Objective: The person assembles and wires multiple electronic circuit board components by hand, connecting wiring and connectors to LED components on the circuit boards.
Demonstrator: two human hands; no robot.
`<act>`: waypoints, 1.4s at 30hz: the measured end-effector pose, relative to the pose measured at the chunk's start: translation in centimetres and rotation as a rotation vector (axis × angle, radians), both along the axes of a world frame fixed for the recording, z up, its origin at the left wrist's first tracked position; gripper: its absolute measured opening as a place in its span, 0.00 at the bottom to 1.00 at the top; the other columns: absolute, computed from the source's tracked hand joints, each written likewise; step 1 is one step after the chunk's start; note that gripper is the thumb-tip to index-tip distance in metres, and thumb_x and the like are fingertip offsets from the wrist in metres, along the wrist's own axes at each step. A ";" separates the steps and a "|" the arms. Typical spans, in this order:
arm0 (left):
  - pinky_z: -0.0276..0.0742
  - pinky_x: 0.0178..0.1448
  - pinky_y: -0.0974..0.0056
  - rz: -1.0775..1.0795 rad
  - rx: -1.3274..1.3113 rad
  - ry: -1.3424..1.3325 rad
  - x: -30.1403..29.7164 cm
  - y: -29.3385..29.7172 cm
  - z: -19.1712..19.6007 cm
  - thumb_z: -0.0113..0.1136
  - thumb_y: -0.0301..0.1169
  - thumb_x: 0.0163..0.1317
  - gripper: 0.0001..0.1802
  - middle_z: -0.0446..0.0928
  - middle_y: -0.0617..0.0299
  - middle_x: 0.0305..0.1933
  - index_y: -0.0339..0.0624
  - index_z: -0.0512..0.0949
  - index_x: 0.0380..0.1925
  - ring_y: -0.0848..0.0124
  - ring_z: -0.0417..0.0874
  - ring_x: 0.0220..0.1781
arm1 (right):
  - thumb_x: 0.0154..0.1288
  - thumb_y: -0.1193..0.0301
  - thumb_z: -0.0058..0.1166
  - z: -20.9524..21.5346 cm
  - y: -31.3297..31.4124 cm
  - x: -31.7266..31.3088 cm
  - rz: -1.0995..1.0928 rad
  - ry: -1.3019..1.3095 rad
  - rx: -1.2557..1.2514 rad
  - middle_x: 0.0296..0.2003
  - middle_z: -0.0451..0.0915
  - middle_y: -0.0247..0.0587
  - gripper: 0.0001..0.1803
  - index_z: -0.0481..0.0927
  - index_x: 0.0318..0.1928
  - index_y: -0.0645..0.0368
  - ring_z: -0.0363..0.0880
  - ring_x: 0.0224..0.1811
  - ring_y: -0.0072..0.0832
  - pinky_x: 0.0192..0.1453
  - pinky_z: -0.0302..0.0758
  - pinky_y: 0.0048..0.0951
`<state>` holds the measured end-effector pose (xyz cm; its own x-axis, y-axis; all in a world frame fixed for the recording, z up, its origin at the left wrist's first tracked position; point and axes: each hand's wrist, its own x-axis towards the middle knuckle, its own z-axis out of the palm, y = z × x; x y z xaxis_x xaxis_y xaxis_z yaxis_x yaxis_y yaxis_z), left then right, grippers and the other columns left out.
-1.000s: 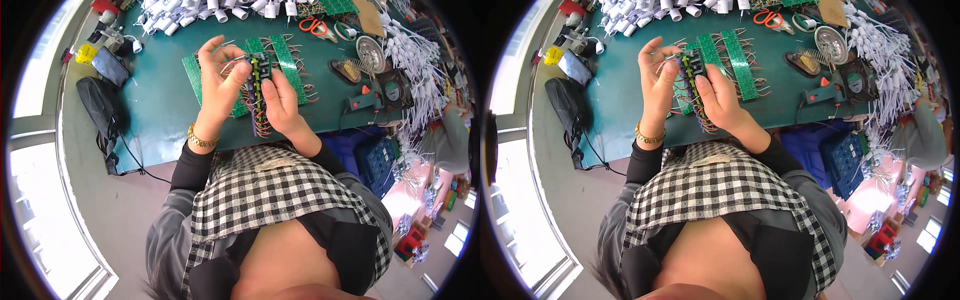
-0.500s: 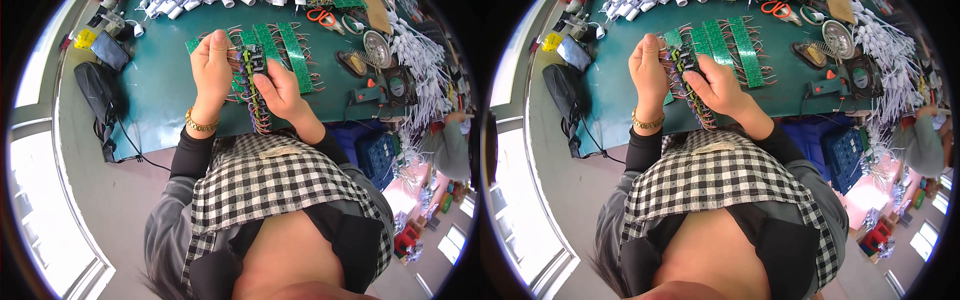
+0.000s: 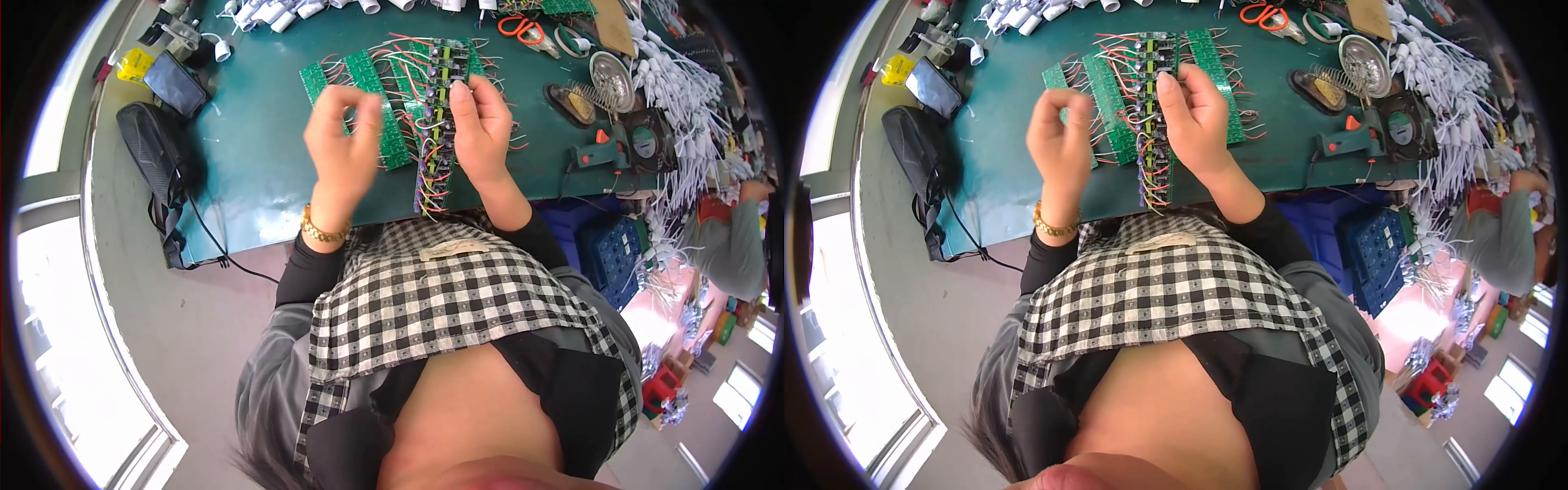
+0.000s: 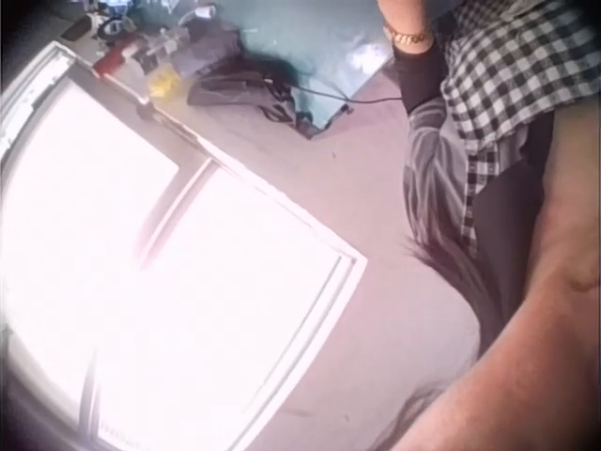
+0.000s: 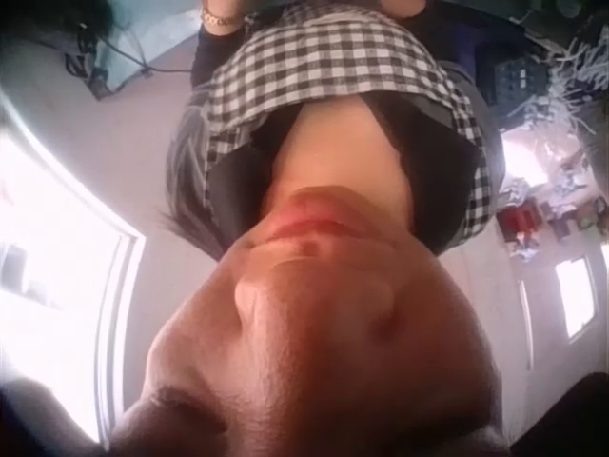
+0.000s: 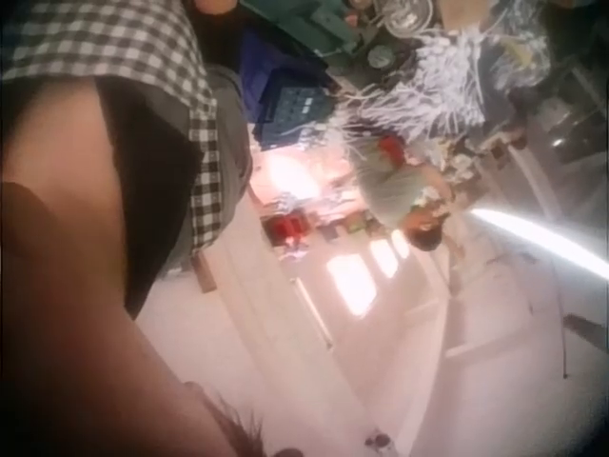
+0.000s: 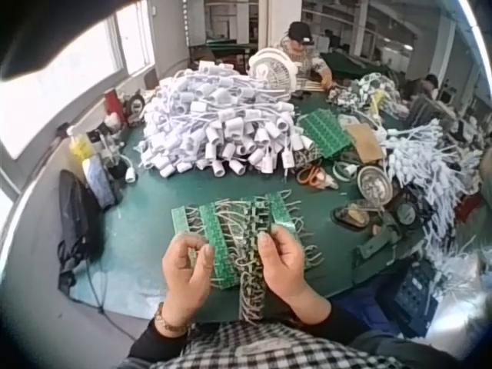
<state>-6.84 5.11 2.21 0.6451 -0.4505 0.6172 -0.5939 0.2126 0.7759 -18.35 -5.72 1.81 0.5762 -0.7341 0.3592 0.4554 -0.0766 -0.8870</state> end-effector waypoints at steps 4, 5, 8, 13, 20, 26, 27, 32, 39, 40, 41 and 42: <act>0.64 0.48 0.60 -0.155 0.194 -0.240 -2.4 0.4 1.0 0.67 0.25 0.44 0.09 0.71 0.60 0.38 0.44 0.78 0.26 0.62 0.69 0.43 | 0.68 0.69 0.50 0.2 0.4 0.0 -0.027 0.063 0.012 0.22 0.75 0.26 0.09 0.73 0.42 0.63 0.62 0.21 0.06 0.23 0.57 0.14; 0.65 0.48 0.61 -0.152 0.244 -0.270 -2.5 0.6 1.1 0.66 0.24 0.45 0.08 0.71 0.61 0.38 0.44 0.77 0.27 0.63 0.69 0.44 | 0.67 0.69 0.51 -0.1 0.2 -0.1 -0.013 0.045 0.003 0.23 0.77 0.29 0.09 0.73 0.42 0.63 0.65 0.22 0.06 0.23 0.58 0.13; 0.66 0.47 0.62 -0.145 0.341 -0.266 -2.5 0.7 1.5 0.65 0.23 0.47 0.07 0.71 0.61 0.38 0.43 0.76 0.27 0.62 0.69 0.44 | 0.67 0.69 0.51 -0.3 0.1 -0.1 0.009 0.088 -0.017 0.22 0.77 0.29 0.09 0.73 0.42 0.63 0.65 0.22 0.06 0.23 0.58 0.13; 0.66 0.48 0.62 -0.148 0.422 -0.257 -2.0 0.6 0.2 0.59 0.23 0.55 0.05 0.72 0.61 0.41 0.39 0.73 0.31 0.64 0.70 0.44 | 0.67 0.69 0.51 0.1 0.6 0.1 -0.005 0.098 -0.013 0.21 0.77 0.28 0.10 0.74 0.42 0.64 0.64 0.21 0.06 0.23 0.58 0.13; 0.68 0.50 0.66 -0.296 -0.179 1.082 -1.4 0.6 -1.4 0.48 0.29 0.67 0.02 0.73 0.63 0.45 0.44 0.70 0.36 0.71 0.73 0.49 | 0.66 0.70 0.52 0.5 -0.3 0.1 -0.083 0.003 0.075 0.26 0.79 0.30 0.11 0.75 0.44 0.67 0.68 0.25 0.07 0.26 0.63 0.13; 0.71 0.39 0.73 -0.335 -0.011 0.629 -3.5 -0.1 1.2 0.61 0.28 0.58 0.19 0.70 0.63 0.42 0.37 0.66 0.46 0.77 0.73 0.37 | 0.65 0.71 0.53 0.7 -0.6 0.2 -0.075 0.038 0.102 0.25 0.78 0.28 0.13 0.75 0.45 0.66 0.68 0.24 0.08 0.26 0.63 0.13; 0.71 0.39 0.73 -0.341 -0.010 0.627 -3.5 -0.3 1.2 0.61 0.28 0.58 0.19 0.70 0.63 0.42 0.37 0.66 0.46 0.77 0.73 0.37 | 0.65 0.71 0.53 0.8 -0.5 0.1 -0.066 0.065 0.077 0.24 0.78 0.28 0.12 0.75 0.45 0.66 0.67 0.24 0.07 0.25 0.62 0.13; 0.68 0.32 0.77 -0.511 0.334 0.599 -2.4 -1.1 1.4 0.63 0.31 0.58 0.12 0.73 0.68 0.29 0.36 0.72 0.34 0.81 0.72 0.29 | 0.65 0.72 0.54 0.9 -0.6 -0.6 -0.069 0.108 -0.020 0.23 0.77 0.28 0.11 0.74 0.44 0.65 0.66 0.22 0.07 0.24 0.61 0.13; 0.62 0.20 0.75 -0.514 0.452 0.576 -2.4 -1.0 2.2 0.54 0.31 0.64 0.09 0.69 0.70 0.18 0.37 0.72 0.27 0.83 0.67 0.16 | 0.66 0.72 0.52 1.2 -1.1 -1.4 -0.047 -0.010 0.015 0.25 0.79 0.30 0.11 0.74 0.45 0.66 0.67 0.23 0.08 0.25 0.62 0.13; 0.62 0.20 0.75 -0.516 0.454 0.583 -2.5 -0.9 2.0 0.54 0.31 0.64 0.09 0.69 0.70 0.18 0.37 0.72 0.27 0.83 0.67 0.16 | 0.66 0.72 0.52 1.1 -1.1 -1.3 -0.072 -0.051 0.037 0.25 0.79 0.31 0.12 0.74 0.46 0.67 0.67 0.24 0.08 0.25 0.62 0.13; 0.61 0.20 0.75 -0.548 0.396 0.652 -2.4 -0.9 1.9 0.53 0.31 0.65 0.10 0.68 0.70 0.18 0.38 0.71 0.27 0.83 0.67 0.16 | 0.66 0.72 0.52 1.2 -1.2 -1.2 -0.096 -0.098 0.057 0.26 0.79 0.31 0.12 0.74 0.46 0.67 0.67 0.24 0.08 0.26 0.62 0.13; 0.61 0.20 0.75 -0.578 0.337 0.720 -2.4 -0.9 1.8 0.52 0.32 0.66 0.11 0.67 0.70 0.18 0.38 0.71 0.27 0.82 0.67 0.15 | 0.66 0.72 0.52 1.2 -1.2 -1.3 -0.095 -0.097 0.058 0.26 0.79 0.31 0.12 0.74 0.46 0.67 0.67 0.24 0.08 0.26 0.62 0.13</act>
